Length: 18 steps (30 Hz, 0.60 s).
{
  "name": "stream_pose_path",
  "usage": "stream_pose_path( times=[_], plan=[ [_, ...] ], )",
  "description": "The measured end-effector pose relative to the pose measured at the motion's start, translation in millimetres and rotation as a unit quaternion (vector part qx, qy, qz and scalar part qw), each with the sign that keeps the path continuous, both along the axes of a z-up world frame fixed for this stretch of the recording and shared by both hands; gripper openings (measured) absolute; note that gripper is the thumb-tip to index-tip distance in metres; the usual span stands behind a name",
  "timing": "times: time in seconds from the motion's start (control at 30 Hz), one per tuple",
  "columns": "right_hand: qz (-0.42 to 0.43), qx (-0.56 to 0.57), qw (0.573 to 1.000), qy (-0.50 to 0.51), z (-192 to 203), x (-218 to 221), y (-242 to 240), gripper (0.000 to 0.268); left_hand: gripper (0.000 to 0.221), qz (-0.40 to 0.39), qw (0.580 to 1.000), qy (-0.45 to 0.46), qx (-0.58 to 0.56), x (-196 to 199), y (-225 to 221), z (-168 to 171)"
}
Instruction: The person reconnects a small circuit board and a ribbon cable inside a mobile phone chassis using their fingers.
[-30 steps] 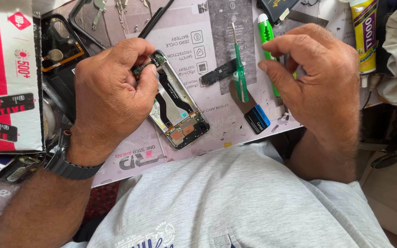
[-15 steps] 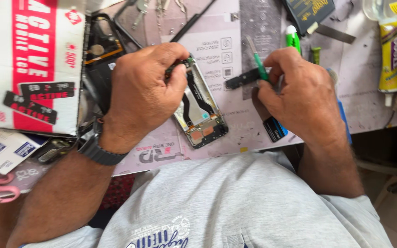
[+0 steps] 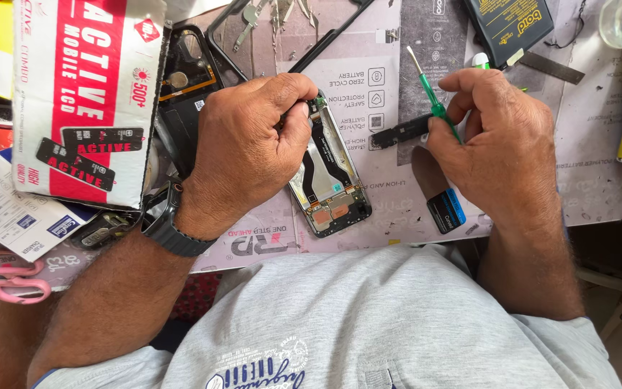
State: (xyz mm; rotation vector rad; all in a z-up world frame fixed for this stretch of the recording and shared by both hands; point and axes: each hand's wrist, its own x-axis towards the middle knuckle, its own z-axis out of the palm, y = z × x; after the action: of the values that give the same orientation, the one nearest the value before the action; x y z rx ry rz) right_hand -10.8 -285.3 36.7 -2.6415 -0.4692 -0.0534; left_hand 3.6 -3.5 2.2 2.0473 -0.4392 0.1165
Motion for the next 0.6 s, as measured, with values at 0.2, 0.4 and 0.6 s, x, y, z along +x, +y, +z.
stream_pose_path(
  times=[0.2,0.4,0.6],
  plan=[
    [0.01,-0.03,0.998,-0.059,8,5,4,0.024,0.011,-0.008,1.0,-0.009,0.004,-1,1,2],
    [-0.024,0.009,0.999,-0.026,21,8,-6,0.024,0.009,-0.017,1.0,-0.013,0.0,-1,4,1],
    [-0.092,0.003,0.987,-0.129,39,-5,-75,0.02,0.013,-0.007,0.999,0.034,-0.027,-1,-2,16]
  ],
)
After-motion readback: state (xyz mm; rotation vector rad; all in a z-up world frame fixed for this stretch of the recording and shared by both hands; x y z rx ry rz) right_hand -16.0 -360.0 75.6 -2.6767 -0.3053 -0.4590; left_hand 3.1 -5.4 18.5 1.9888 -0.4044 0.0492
